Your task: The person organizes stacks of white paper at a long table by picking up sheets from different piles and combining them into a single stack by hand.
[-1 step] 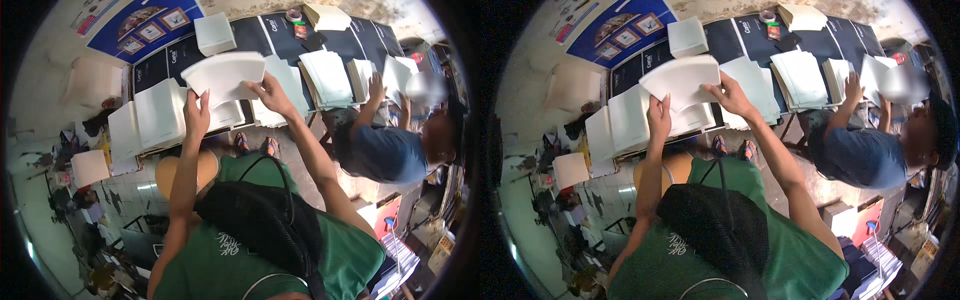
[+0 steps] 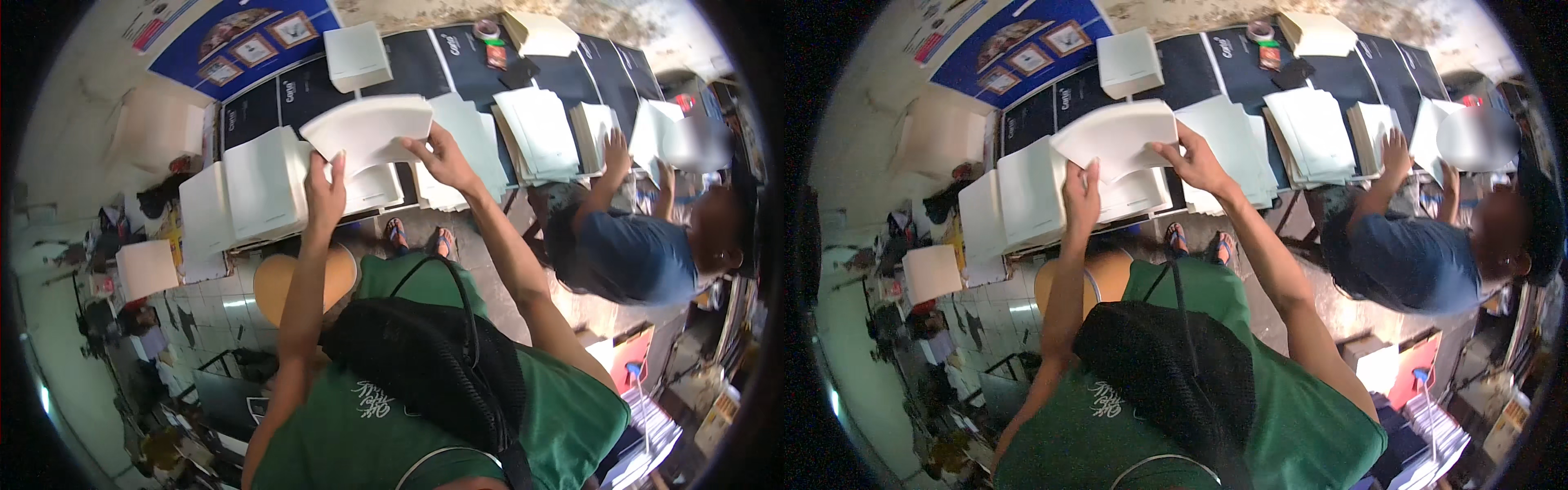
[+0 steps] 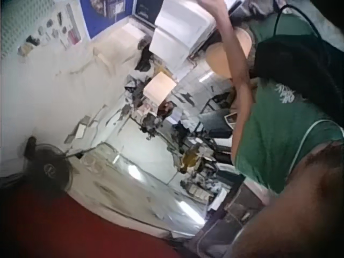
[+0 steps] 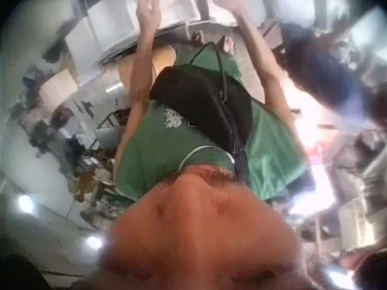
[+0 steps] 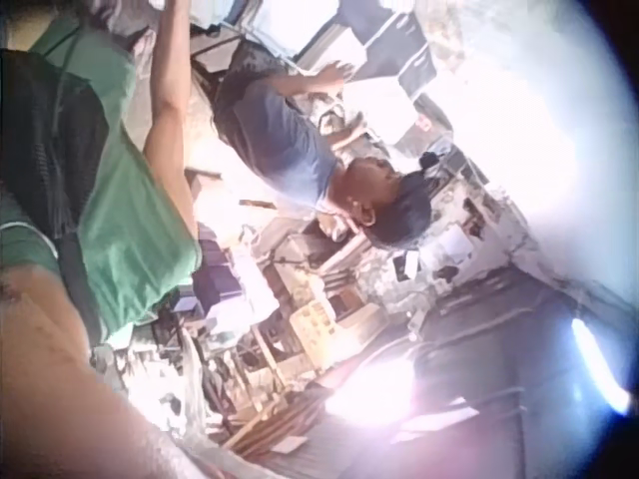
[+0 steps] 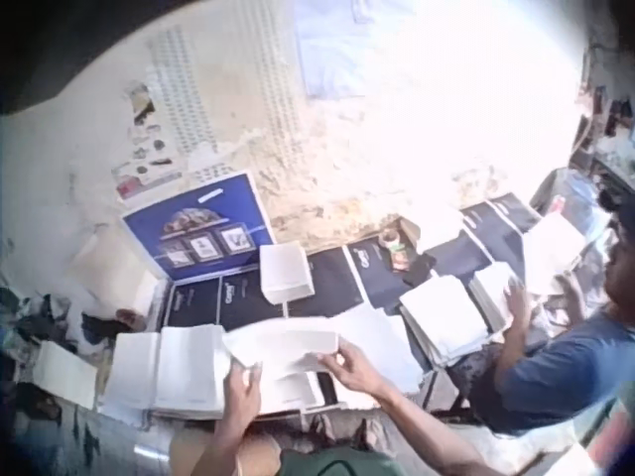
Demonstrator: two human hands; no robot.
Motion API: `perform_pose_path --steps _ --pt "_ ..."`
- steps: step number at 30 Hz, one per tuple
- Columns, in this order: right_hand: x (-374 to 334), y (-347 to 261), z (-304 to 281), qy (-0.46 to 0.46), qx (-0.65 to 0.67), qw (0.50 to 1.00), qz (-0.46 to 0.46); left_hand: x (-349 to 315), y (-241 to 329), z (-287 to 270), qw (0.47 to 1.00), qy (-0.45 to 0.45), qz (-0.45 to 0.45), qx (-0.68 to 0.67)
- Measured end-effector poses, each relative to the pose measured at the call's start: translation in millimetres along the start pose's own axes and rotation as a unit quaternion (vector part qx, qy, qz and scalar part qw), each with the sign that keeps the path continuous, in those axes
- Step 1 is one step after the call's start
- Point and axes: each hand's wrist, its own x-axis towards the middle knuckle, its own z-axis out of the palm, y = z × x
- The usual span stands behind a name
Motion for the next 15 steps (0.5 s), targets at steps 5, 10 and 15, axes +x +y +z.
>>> perform_pose_path --steps 5,10,15 --pt "-8 29 14 -0.055 -0.033 0.996 0.061 -50 -26 12 0.999 0.010 -0.038 -0.010" --pt "-14 33 41 0.075 -0.040 0.996 -0.031 -56 -12 35 0.993 0.100 -0.040 -0.038" --pt "-10 35 35 0.035 0.003 0.999 0.027 -49 -14 27 0.995 0.089 -0.033 -0.029"
